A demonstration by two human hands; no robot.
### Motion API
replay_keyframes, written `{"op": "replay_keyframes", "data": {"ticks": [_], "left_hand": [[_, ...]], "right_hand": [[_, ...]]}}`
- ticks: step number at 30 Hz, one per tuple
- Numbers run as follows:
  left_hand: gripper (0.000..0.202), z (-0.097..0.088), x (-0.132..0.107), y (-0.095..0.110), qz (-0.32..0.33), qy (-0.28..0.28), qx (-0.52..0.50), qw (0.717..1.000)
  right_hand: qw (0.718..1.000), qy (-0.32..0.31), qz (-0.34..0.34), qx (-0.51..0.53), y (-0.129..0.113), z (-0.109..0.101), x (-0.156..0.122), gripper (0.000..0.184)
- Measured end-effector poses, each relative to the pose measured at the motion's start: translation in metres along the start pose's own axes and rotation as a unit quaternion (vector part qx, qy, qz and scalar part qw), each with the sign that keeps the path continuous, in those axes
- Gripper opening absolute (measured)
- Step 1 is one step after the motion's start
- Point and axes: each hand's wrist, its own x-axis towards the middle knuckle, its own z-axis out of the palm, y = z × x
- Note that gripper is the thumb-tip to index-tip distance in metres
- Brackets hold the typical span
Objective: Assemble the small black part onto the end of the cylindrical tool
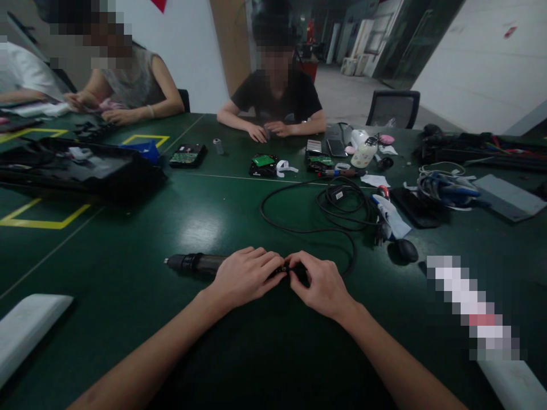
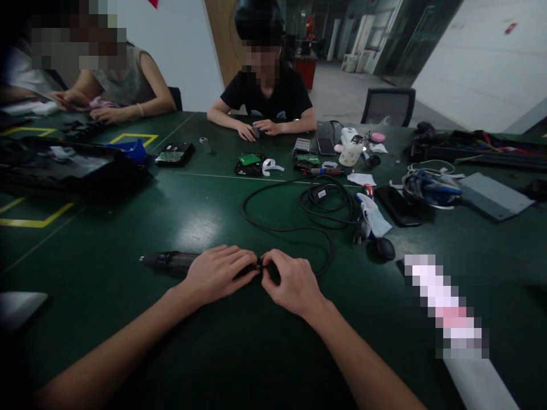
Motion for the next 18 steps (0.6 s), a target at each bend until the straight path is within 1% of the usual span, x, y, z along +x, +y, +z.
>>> {"op": "replay_keyframes", "data": {"ticks": [4,6,9,14,18], "left_hand": [[0.026,-0.0007,0.0004,0.0000,0.020,-0.010,-0.018,1.000],[0.025,0.0001,0.0006,-0.0003,0.015,-0.007,-0.010,1.000],[0.028,0.0002,0.0009,-0.0008,0.002,-0.002,0.002,1.000],[0.027,-0.0017,0.0012,-0.0014,0.028,-0.015,-0.021,0.999],[0.027,0.0010,0.0011,-0.0002,0.000,-0.005,0.004,1.000]], "right_hand": [[1.000,0.000,-0.002,-0.003,0.0000,0.0000,0.0001,0.013],[1.000,-0.001,-0.001,-0.005,0.0003,0.0001,0.0001,0.013],[1.000,-0.004,-0.001,-0.001,0.0006,-0.0001,-0.0001,0.012],[1.000,-0.002,0.000,0.002,0.0006,0.0000,-0.0005,0.013],[1.000,0.000,0.003,-0.002,0.0005,0.0010,-0.0008,0.013]]}}
